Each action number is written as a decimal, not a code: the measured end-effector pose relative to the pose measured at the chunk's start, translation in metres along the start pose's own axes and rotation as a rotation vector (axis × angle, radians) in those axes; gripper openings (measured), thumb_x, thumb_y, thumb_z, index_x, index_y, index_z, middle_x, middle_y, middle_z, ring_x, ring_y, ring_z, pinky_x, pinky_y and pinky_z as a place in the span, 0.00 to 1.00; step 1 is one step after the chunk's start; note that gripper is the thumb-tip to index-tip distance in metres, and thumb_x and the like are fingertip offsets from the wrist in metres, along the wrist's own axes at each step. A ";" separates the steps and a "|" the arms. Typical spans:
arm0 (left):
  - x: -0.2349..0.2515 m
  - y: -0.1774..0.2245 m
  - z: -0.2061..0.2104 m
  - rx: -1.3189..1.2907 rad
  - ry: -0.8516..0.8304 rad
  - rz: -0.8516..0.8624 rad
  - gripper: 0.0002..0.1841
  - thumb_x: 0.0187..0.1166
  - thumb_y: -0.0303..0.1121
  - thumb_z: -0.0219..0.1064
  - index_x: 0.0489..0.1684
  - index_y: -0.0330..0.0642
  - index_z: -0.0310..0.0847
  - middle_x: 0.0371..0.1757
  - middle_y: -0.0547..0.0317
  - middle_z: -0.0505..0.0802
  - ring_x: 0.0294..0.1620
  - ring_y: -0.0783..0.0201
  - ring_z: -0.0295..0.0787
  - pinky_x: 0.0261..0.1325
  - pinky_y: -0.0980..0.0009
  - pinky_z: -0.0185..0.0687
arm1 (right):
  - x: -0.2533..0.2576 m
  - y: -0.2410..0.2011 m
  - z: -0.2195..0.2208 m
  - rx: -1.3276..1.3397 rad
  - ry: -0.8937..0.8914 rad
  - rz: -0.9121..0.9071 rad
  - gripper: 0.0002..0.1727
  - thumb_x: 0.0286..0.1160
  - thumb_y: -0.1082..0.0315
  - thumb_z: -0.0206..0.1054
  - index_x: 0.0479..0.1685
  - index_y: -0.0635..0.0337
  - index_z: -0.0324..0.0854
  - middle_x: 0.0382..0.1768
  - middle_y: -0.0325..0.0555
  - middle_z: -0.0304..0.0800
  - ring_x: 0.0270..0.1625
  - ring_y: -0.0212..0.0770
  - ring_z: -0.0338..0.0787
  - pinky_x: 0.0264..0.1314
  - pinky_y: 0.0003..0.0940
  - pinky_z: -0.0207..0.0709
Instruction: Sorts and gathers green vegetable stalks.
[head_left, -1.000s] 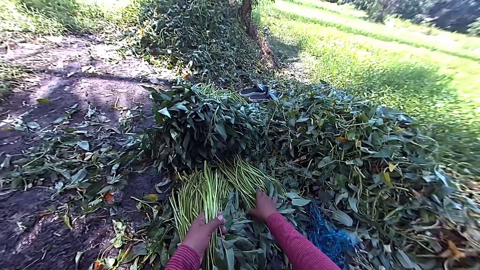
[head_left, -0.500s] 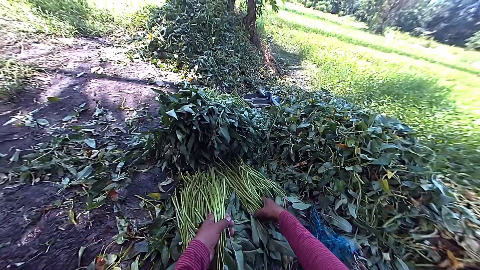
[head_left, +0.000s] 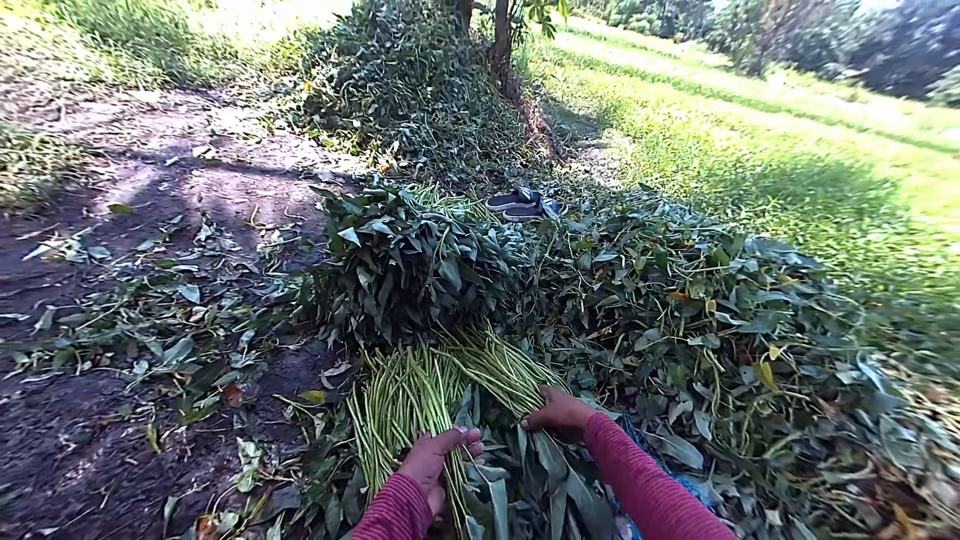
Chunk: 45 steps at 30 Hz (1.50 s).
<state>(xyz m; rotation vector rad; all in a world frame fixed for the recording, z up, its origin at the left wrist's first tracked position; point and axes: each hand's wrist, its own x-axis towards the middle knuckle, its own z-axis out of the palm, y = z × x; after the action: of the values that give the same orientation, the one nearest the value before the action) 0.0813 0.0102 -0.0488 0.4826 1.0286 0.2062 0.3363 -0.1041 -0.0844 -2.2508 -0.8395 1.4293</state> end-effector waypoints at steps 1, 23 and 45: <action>0.000 -0.003 0.005 -0.057 -0.001 -0.022 0.13 0.83 0.22 0.61 0.62 0.27 0.72 0.52 0.36 0.94 0.47 0.48 0.96 0.49 0.56 0.92 | -0.009 -0.002 0.002 0.026 0.010 -0.039 0.45 0.57 0.57 0.86 0.78 0.59 0.70 0.64 0.57 0.86 0.65 0.50 0.89 0.71 0.54 0.81; -0.008 -0.039 -0.025 0.121 -0.042 0.051 0.24 0.75 0.27 0.74 0.69 0.34 0.73 0.50 0.40 0.92 0.47 0.51 0.93 0.50 0.54 0.91 | -0.108 -0.027 0.146 0.120 0.204 -0.190 0.42 0.69 0.40 0.74 0.79 0.56 0.71 0.74 0.56 0.77 0.74 0.54 0.81 0.77 0.63 0.72; -0.034 -0.050 -0.049 0.224 0.027 0.115 0.25 0.75 0.30 0.74 0.71 0.36 0.74 0.55 0.41 0.92 0.54 0.50 0.92 0.56 0.51 0.88 | -0.123 -0.046 0.159 0.193 0.334 -0.237 0.21 0.92 0.57 0.49 0.68 0.61 0.78 0.49 0.57 0.91 0.54 0.54 0.92 0.63 0.56 0.81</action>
<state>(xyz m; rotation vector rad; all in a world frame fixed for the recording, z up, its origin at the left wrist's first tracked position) 0.0192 -0.0327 -0.0671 0.7445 1.0566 0.2012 0.1406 -0.1517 -0.0414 -2.0842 -0.7886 0.9508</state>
